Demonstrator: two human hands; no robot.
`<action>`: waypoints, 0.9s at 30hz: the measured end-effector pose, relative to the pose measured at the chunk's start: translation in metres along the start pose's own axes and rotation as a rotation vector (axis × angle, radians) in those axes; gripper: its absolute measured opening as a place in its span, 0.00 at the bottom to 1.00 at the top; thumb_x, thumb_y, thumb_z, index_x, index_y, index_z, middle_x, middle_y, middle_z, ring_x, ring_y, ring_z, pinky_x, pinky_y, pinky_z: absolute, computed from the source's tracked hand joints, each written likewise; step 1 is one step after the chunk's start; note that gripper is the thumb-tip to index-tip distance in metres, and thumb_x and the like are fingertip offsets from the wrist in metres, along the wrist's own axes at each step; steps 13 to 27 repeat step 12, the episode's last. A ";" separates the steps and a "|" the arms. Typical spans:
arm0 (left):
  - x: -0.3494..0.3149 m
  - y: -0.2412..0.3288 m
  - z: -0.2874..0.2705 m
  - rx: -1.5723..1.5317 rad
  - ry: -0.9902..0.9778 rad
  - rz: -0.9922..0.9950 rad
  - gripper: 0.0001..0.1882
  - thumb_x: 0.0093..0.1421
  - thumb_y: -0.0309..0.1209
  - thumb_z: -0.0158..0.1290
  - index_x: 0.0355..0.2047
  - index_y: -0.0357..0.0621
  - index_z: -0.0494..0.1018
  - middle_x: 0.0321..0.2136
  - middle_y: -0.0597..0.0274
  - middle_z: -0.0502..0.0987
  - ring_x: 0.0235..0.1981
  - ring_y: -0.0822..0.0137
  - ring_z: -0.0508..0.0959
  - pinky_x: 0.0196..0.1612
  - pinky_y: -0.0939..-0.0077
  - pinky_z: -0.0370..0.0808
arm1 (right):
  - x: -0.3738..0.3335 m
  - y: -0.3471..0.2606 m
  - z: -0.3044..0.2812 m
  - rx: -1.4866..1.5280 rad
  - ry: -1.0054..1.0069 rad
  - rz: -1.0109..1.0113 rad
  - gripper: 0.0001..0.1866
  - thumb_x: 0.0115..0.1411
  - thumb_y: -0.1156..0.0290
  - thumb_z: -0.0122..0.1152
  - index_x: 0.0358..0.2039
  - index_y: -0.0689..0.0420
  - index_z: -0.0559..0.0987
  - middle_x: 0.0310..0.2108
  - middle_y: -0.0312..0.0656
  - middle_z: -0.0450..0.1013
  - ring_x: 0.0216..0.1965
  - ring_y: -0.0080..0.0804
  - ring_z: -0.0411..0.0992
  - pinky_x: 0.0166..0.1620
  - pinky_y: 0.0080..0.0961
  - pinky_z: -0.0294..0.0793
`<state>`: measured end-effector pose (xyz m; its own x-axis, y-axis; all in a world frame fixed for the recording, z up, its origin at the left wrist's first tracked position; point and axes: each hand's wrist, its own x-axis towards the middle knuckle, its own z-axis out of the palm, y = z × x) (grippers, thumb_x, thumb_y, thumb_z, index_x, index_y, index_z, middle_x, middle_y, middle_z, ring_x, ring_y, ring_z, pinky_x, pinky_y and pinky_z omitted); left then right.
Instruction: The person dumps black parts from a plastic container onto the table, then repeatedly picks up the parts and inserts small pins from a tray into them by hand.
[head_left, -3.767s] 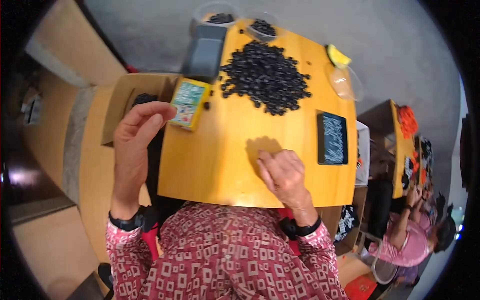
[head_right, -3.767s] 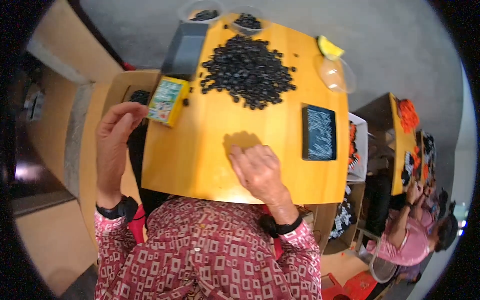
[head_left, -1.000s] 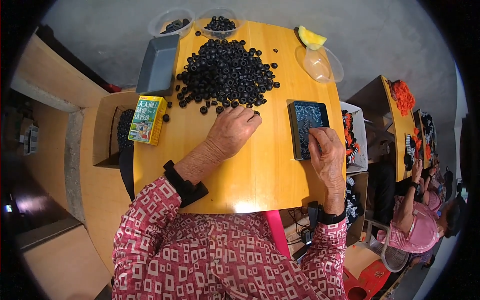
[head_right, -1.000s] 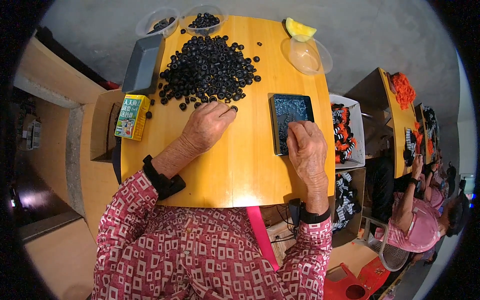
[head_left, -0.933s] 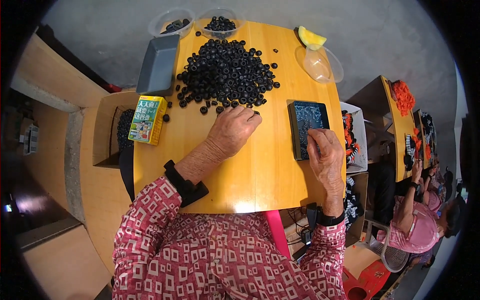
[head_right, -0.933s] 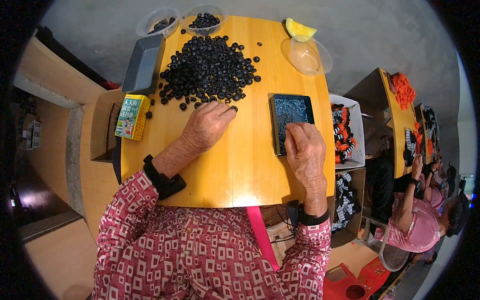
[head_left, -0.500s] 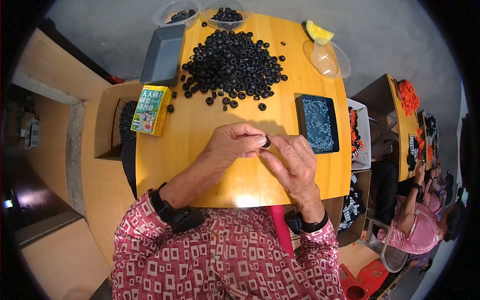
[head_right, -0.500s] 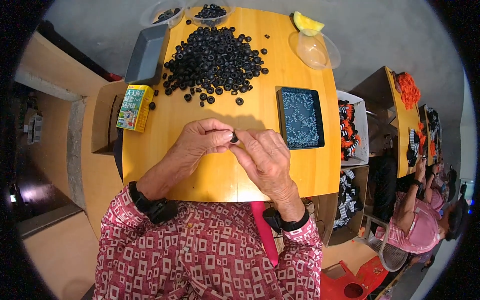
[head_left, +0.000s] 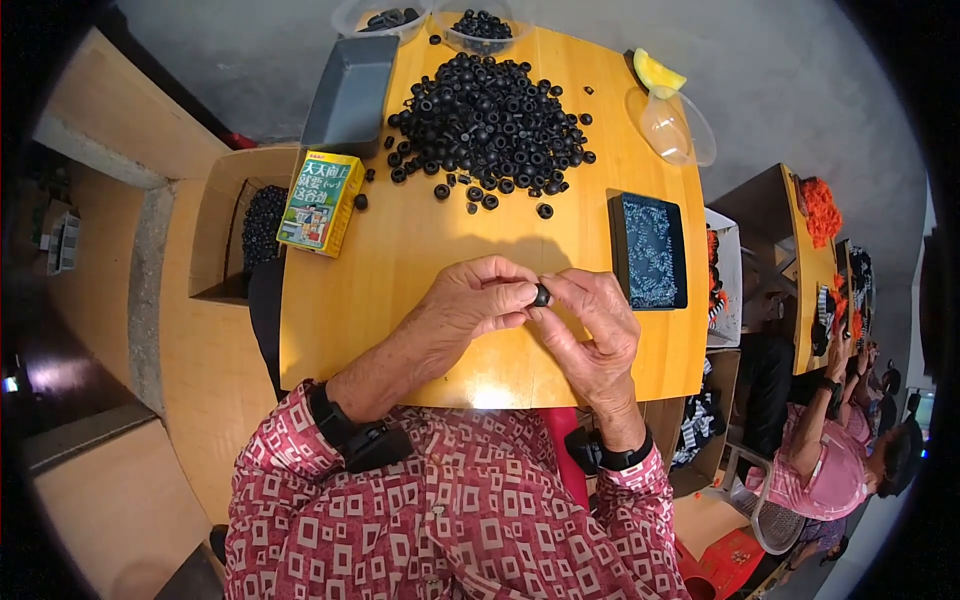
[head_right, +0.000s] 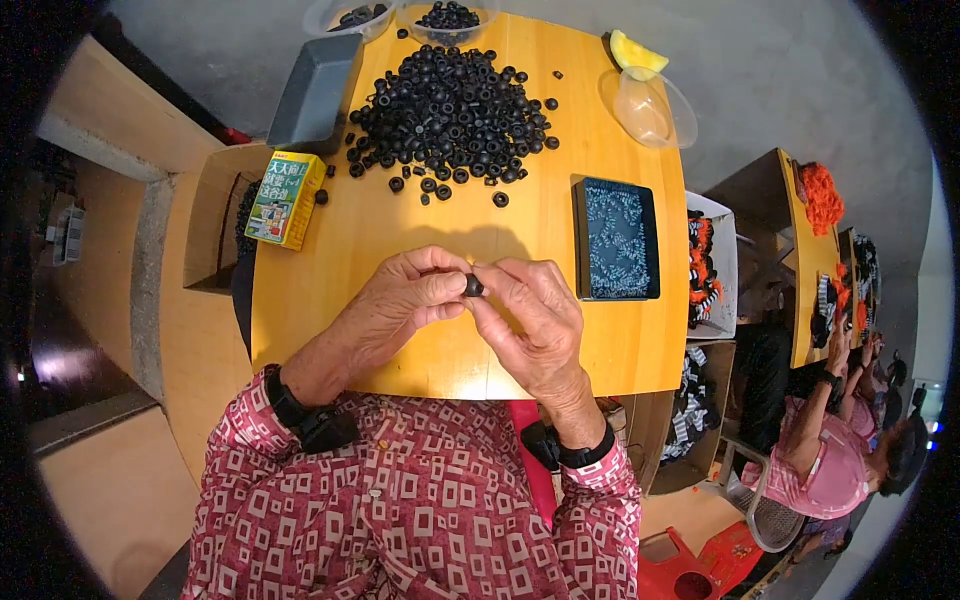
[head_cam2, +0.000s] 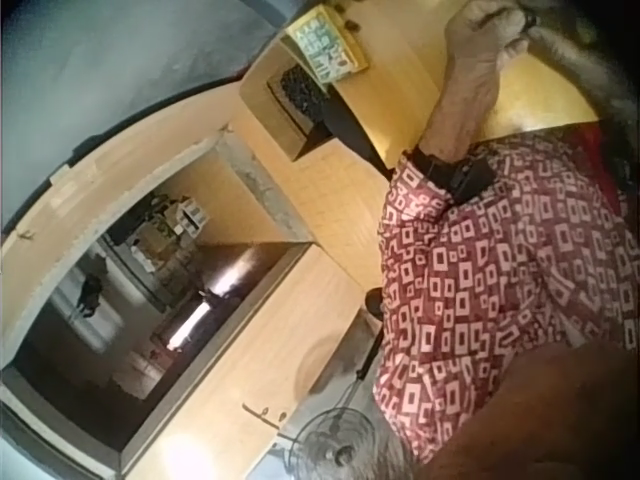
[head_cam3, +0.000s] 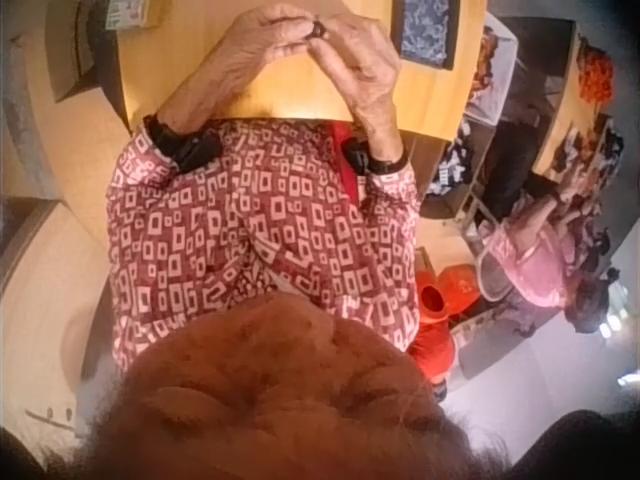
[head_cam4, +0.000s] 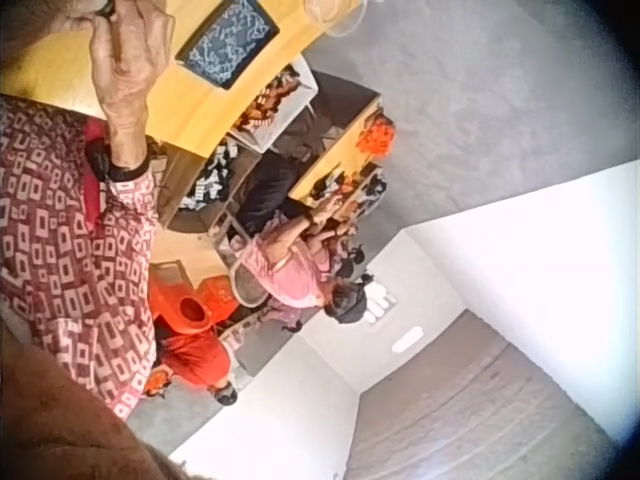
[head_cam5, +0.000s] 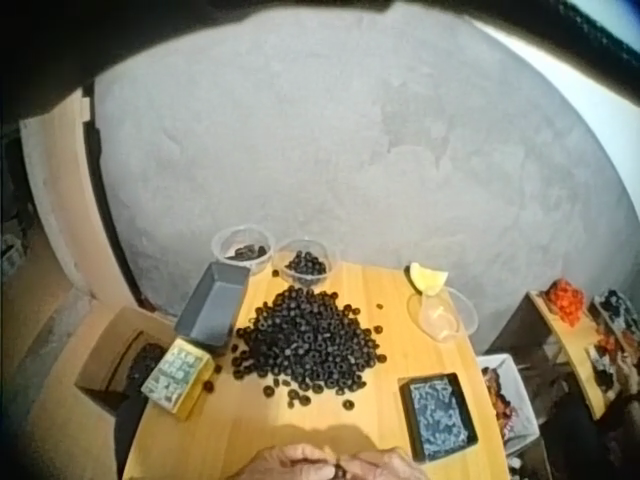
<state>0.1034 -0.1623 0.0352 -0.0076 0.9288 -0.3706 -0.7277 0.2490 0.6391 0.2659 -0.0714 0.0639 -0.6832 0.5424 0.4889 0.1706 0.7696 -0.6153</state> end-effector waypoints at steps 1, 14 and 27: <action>0.000 0.000 -0.001 -0.001 0.001 0.001 0.07 0.65 0.34 0.58 0.41 0.47 0.77 0.39 0.70 0.78 0.41 0.77 0.76 0.47 0.81 0.74 | 0.000 -0.001 0.000 0.001 -0.001 -0.001 0.17 0.46 0.80 0.72 0.40 0.61 0.82 0.36 0.45 0.76 0.36 0.37 0.75 0.39 0.29 0.75; -0.002 -0.002 -0.004 0.071 -0.034 -0.001 0.14 0.63 0.38 0.61 0.45 0.47 0.76 0.41 0.70 0.78 0.42 0.75 0.76 0.51 0.77 0.72 | -0.003 0.001 0.003 0.028 -0.013 0.045 0.17 0.49 0.78 0.73 0.42 0.59 0.82 0.38 0.43 0.77 0.37 0.37 0.75 0.40 0.29 0.76; -0.002 -0.002 -0.004 0.071 -0.034 -0.001 0.14 0.63 0.38 0.61 0.45 0.47 0.76 0.41 0.70 0.78 0.42 0.75 0.76 0.51 0.77 0.72 | -0.003 0.001 0.003 0.028 -0.013 0.045 0.17 0.49 0.78 0.73 0.42 0.59 0.82 0.38 0.43 0.77 0.37 0.37 0.75 0.40 0.29 0.76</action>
